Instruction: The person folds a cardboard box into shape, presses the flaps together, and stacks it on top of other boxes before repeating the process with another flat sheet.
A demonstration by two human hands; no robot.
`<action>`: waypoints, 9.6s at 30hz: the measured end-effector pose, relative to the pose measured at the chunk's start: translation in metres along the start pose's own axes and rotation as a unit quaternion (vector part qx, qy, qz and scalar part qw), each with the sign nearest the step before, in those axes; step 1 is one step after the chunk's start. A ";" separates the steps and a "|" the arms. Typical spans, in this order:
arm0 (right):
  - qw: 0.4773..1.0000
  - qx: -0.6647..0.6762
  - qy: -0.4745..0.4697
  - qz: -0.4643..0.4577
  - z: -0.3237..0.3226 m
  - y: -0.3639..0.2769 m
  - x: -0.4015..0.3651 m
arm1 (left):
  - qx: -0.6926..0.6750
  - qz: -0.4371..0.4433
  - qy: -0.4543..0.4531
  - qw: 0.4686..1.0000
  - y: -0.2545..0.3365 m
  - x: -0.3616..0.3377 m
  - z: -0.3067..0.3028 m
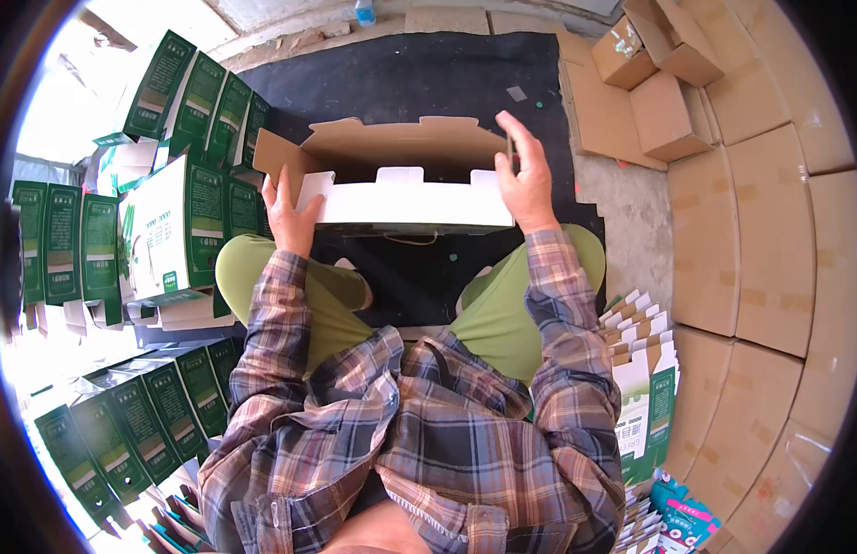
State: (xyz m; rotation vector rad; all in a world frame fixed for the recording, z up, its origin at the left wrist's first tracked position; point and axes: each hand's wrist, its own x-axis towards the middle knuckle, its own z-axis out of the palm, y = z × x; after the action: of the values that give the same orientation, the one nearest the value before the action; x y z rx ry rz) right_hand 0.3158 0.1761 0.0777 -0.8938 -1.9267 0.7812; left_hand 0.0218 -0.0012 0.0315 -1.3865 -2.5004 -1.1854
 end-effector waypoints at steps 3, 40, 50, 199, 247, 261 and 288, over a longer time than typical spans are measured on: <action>0.993 -0.090 -0.006 -0.077 0.008 -0.005 0.000 | -0.002 0.003 -0.004 1.000 0.003 -0.001 -0.003; 0.934 -0.303 -0.191 0.016 0.026 0.008 -0.003 | 0.087 0.136 -0.106 0.981 0.012 0.034 -0.001; 0.908 -0.396 -0.135 -0.011 0.044 0.004 -0.007 | 0.150 0.079 -0.170 0.971 0.029 0.043 0.012; 0.941 0.116 -0.012 0.318 -0.034 0.048 -0.013 | -0.643 -0.108 0.121 0.748 0.042 0.071 -0.196; 0.908 0.085 -0.087 0.401 -0.042 0.072 0.021 | -0.580 -0.501 0.477 0.431 -0.217 -0.504 -0.187; 0.916 -0.005 -0.056 0.398 -0.060 0.020 0.009 | -0.540 -0.555 0.490 0.400 -0.282 -0.528 -0.144; 0.921 -0.062 -0.084 0.375 -0.108 0.035 0.000 | -0.421 -0.532 0.556 0.481 -0.356 -0.517 -0.145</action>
State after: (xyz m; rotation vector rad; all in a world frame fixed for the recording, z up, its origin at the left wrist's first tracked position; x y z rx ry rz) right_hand 0.4206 0.2144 0.0975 -1.7415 -1.7743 1.2077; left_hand 0.0227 -0.5674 -0.2756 1.2563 -1.3636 -2.3648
